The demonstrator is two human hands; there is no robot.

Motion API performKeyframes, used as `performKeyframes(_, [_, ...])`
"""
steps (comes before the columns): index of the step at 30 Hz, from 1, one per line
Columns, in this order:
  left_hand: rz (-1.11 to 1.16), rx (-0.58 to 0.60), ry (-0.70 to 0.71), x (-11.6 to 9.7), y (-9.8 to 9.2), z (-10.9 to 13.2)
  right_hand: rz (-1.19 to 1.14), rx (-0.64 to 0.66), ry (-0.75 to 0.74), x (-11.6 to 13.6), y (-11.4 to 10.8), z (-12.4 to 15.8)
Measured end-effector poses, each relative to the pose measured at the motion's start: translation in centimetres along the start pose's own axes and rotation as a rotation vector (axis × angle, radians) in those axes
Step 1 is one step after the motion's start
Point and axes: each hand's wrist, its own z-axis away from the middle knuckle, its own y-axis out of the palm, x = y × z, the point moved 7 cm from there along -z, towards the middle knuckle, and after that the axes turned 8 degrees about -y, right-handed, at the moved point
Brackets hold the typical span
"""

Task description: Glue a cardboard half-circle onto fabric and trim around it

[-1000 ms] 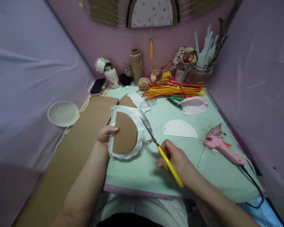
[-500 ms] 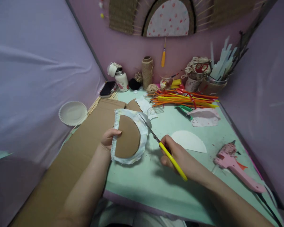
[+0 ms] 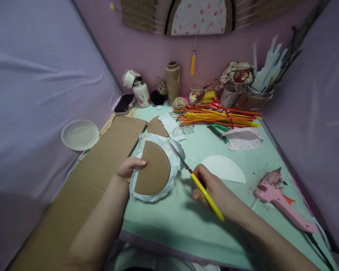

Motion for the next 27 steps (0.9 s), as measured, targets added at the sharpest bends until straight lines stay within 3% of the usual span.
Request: performKeyframes(27, [-0.016, -0.066, -0.014, -0.2, -0.1, 0.0, 0.082, 0.01, 0.047, -1.0, -1.0, -0.3])
